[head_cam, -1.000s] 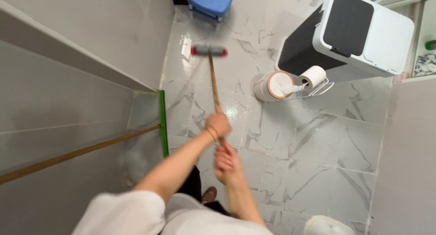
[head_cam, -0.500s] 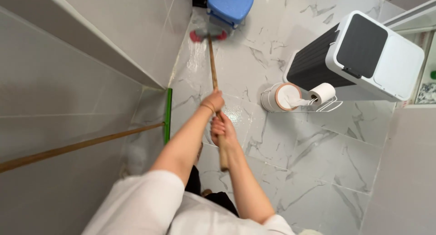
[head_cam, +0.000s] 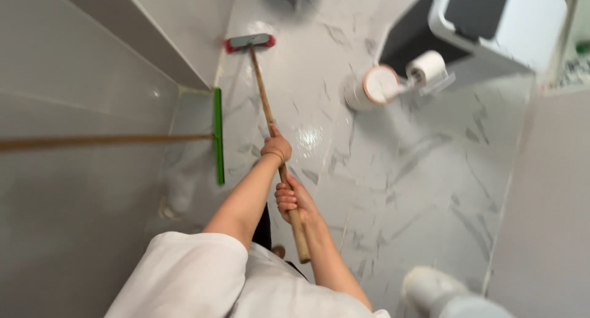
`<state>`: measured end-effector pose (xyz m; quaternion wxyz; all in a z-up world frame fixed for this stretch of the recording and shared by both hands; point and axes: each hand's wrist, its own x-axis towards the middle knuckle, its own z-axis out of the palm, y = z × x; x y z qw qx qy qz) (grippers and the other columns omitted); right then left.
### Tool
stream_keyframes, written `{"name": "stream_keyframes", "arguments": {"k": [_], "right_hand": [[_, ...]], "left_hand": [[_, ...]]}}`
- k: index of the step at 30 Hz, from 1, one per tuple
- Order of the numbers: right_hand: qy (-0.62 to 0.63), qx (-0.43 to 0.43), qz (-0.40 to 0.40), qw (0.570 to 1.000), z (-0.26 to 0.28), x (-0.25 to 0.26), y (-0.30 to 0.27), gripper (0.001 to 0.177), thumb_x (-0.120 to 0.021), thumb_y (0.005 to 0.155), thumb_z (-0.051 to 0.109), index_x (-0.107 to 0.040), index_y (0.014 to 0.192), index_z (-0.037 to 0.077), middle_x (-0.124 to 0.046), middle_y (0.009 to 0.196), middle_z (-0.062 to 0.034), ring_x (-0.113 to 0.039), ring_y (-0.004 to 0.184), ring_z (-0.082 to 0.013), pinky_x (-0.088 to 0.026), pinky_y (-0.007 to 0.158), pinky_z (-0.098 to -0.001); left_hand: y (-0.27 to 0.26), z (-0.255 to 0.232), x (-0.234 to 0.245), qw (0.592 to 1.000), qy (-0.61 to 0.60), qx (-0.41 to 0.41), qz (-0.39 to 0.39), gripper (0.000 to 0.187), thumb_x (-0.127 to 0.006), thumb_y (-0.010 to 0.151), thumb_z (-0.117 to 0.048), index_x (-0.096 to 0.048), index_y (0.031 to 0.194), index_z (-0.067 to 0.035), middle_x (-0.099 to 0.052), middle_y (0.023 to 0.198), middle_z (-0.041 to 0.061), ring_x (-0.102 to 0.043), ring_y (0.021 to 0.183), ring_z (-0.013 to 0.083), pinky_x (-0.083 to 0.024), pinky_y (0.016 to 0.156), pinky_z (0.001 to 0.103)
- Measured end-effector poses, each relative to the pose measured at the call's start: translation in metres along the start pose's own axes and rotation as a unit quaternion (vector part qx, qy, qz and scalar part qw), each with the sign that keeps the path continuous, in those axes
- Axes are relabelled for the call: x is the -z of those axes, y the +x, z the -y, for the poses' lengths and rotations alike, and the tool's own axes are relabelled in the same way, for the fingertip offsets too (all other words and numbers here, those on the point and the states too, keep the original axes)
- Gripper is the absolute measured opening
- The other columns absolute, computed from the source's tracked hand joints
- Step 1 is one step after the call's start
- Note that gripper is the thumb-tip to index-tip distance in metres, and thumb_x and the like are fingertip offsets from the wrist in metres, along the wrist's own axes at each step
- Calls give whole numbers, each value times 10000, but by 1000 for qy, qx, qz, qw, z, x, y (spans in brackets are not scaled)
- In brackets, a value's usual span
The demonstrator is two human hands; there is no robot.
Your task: The recorder is cleaning a bathroom floor using cleaning liquid, water, and a scrub brush.
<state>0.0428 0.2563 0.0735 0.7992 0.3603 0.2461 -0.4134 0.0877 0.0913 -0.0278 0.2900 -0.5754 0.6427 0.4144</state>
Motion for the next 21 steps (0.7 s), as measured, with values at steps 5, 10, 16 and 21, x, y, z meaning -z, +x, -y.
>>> {"name": "stream_keyframes", "arguments": {"k": [5, 10, 16, 21], "right_hand": [[112, -18, 63, 992, -49, 84, -119, 308, -567, 1033, 300, -500, 847, 64, -420, 594, 59, -355, 403, -35, -327, 321, -195], [294, 64, 177, 937, -111, 150, -281, 166, -420, 1067, 120, -412, 920, 44, -419, 629, 55, -382, 413, -34, -395, 342, -196], [348, 272, 201, 874, -181, 253, -347, 193, -392, 1083, 176, -388, 939, 48, -404, 609, 67, -383, 388, -30, -407, 319, -187], [318, 310, 243, 862, -168, 320, -299, 357, -469, 1095, 334, -450, 897, 38, -389, 558, 61, -351, 363, -43, -360, 303, -196]], "left_hand": [[3, 4, -128, 970, -146, -121, 154, 647, -436, 901, -86, -86, 1373, 183, -556, 1149, 349, -631, 908, 395, -499, 710, 440], [-66, -70, -305, 888, -243, -236, 311, 600, -489, 898, -84, -293, 1361, 242, -615, 825, 236, -714, 551, 302, -584, 514, 391], [-234, -153, -356, 926, -131, -170, 310, 855, -442, 978, -156, 175, 1477, 162, -686, 855, 256, -627, 532, 249, -450, 445, 369], [-296, -161, -350, 921, -111, -242, 284, 889, -473, 950, -222, 126, 1559, 23, -702, 823, 242, -597, 516, 260, -480, 421, 375]]}}
